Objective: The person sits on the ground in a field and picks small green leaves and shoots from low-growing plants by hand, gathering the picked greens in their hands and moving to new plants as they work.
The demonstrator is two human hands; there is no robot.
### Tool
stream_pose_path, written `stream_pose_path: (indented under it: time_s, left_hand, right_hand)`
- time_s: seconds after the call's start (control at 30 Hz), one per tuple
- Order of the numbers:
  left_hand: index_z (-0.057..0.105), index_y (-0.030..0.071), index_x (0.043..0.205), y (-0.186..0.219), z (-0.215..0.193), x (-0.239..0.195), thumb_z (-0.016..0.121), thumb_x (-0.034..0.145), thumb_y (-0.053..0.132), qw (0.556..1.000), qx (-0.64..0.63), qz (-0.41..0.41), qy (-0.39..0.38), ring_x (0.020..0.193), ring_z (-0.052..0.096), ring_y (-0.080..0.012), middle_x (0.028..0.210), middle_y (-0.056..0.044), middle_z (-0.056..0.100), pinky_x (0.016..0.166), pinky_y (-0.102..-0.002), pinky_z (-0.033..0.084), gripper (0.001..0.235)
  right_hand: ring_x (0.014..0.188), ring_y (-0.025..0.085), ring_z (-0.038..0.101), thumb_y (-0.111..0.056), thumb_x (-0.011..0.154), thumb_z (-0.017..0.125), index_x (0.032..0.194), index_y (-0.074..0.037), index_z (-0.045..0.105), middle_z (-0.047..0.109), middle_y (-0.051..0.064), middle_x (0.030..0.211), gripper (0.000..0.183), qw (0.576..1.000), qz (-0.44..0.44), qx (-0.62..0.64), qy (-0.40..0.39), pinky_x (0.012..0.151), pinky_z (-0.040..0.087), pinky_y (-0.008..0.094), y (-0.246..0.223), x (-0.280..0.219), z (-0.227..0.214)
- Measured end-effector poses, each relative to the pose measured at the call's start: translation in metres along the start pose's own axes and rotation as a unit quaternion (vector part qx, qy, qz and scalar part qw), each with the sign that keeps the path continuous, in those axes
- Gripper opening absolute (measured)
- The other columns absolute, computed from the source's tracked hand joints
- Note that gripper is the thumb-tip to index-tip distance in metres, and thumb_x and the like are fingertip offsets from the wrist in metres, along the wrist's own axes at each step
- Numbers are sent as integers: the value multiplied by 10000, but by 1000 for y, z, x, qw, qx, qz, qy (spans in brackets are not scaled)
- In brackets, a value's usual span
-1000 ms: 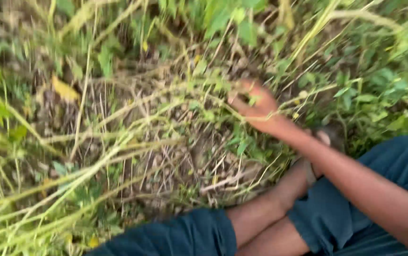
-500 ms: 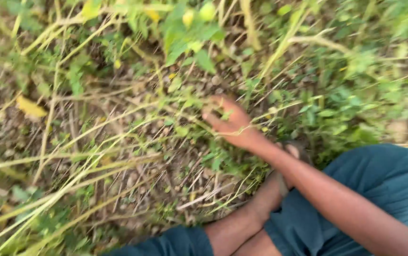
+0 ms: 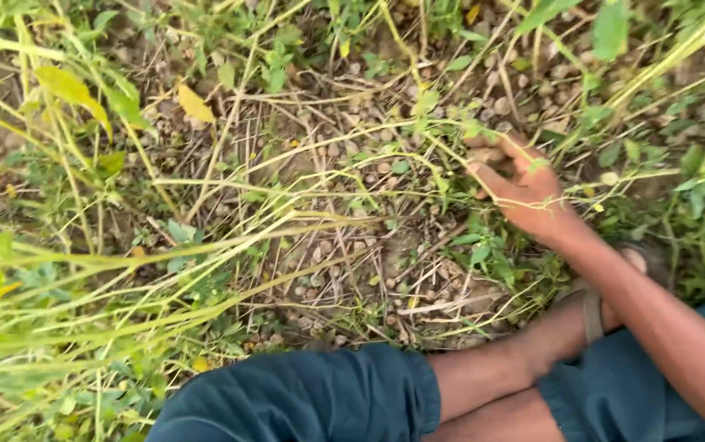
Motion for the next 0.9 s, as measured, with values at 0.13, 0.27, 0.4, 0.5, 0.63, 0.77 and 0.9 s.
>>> stream_pose_path:
  time_s: [0.13, 0.27, 0.4, 0.5, 0.63, 0.77, 0.9]
  left_hand:
    - [452, 113, 1137, 27, 51, -29, 544, 1121, 307, 998, -23, -2, 58, 973, 504, -96, 1005, 1, 513, 982, -322, 421, 215]
    - [495, 171, 1499, 151, 30, -53, 470, 1124, 252, 976, -47, -5, 214, 1133, 613, -88, 1170, 4, 645, 1219, -279, 393, 385]
    - [704, 130, 1202, 367, 89, -114, 609, 1064, 115, 694, 611, 361, 123, 1128, 702, -174, 1230, -15, 719, 1119, -327, 484, 168]
    - [748, 156, 1117, 411, 101, -193, 642, 1001, 163, 612, 672, 347, 233, 1125, 708, -162, 1187, 14, 739, 1116, -379, 459, 158]
    - [746, 128, 974, 373, 62, -354, 836, 787, 290, 444, 643, 299, 547, 1104, 730, -254, 1022, -31, 765, 1120, -514, 501, 263]
    - [724, 60, 1099, 284, 10, -523, 771, 832, 192, 353, 568, 145, 730, 1178, 653, -324, 1172, -134, 716, 1046, -443, 495, 301]
    - [654, 91, 1255, 223, -43, -615, 736, 846, 363, 334, 602, -92, 719, 1301, 540, -367, 1305, -165, 614, 1080, -510, 432, 498]
  right_hand:
    - [854, 88, 616, -207, 981, 660, 1325, -51, 620, 651, 3, 1027, 380, 1000, 2, -13, 3, 668, 583, 284, 9, 2, -7]
    - [894, 80, 632, -239, 980, 670, 1355, -61, 604, 683, 12, 1053, 420, 1000, 5, 4, -9, 708, 589, 277, 25, 5, -5]
    - [895, 106, 662, -249, 952, 695, 1399, -61, 576, 694, 43, 1051, 499, 999, -22, -33, -16, 693, 558, 288, 31, 5, -9]
    - [860, 139, 671, -251, 966, 710, 1376, -31, 584, 702, 76, 1031, 482, 991, -66, -121, -1, 687, 546, 304, 15, -7, 0]
    - [921, 160, 677, -278, 1020, 679, 1327, 6, 618, 716, 90, 1098, 422, 986, -39, -162, 29, 695, 539, 337, -12, -30, 12]
    - [900, 182, 677, -251, 1006, 678, 1349, -20, 672, 745, 116, 1062, 414, 962, -100, -254, -8, 796, 533, 334, -49, -75, 51]
    - [860, 180, 677, -251, 918, 699, 1317, -59, 638, 717, 99, 1024, 447, 955, -76, -268, -100, 711, 564, 352, -80, -130, 101]
Point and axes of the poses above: each hand's wrist, its own x-axis towards the middle knuckle, its own z-axis out of the palm, y = z × x, the point moved 6 cm from there along x, towards the middle knuckle
